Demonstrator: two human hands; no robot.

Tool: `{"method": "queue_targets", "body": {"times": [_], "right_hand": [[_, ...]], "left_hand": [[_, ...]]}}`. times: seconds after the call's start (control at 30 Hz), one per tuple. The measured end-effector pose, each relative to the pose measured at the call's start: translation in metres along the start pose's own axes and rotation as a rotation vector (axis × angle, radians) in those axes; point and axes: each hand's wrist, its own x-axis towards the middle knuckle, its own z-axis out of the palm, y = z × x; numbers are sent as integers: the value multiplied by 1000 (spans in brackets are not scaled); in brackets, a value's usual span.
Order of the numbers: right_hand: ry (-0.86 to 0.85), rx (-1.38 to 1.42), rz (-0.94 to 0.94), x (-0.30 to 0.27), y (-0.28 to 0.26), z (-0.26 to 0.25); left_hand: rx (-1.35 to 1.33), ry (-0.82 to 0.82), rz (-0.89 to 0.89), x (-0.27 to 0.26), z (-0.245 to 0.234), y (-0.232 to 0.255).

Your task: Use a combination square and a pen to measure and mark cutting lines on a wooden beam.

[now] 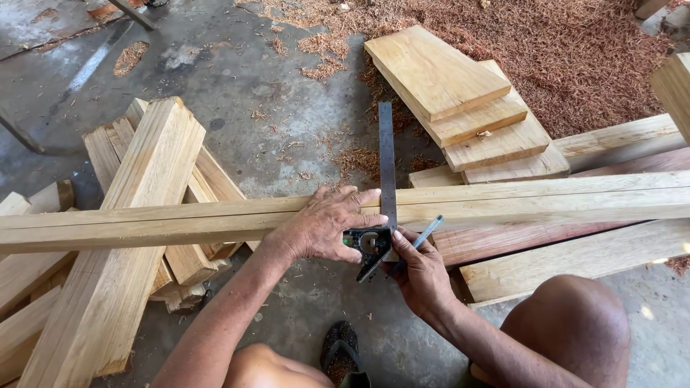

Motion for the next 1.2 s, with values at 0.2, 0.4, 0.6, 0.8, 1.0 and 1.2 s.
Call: {"method": "queue_targets", "body": {"times": [0.2,0.4,0.6,0.8,1.0,1.2], "right_hand": [[1,13,-22,6,0,-2],[-9,34,-38,11,3,-5],[-12,-2,-46,-6,-4,4],[10,26,-65,3,4,-6],[-4,12,-53,4,4,-5],[-8,-8,-65,1,1,-2]], "left_hand": [[22,7,-24,3,4,0],[-48,-16,-43,1,-5,7],[-16,2,-72,2,3,5],[-34,30,-70,1,0,8],[-17,-62,-101,4,-5,12],[5,-77,-94,2,-7,13]]}}
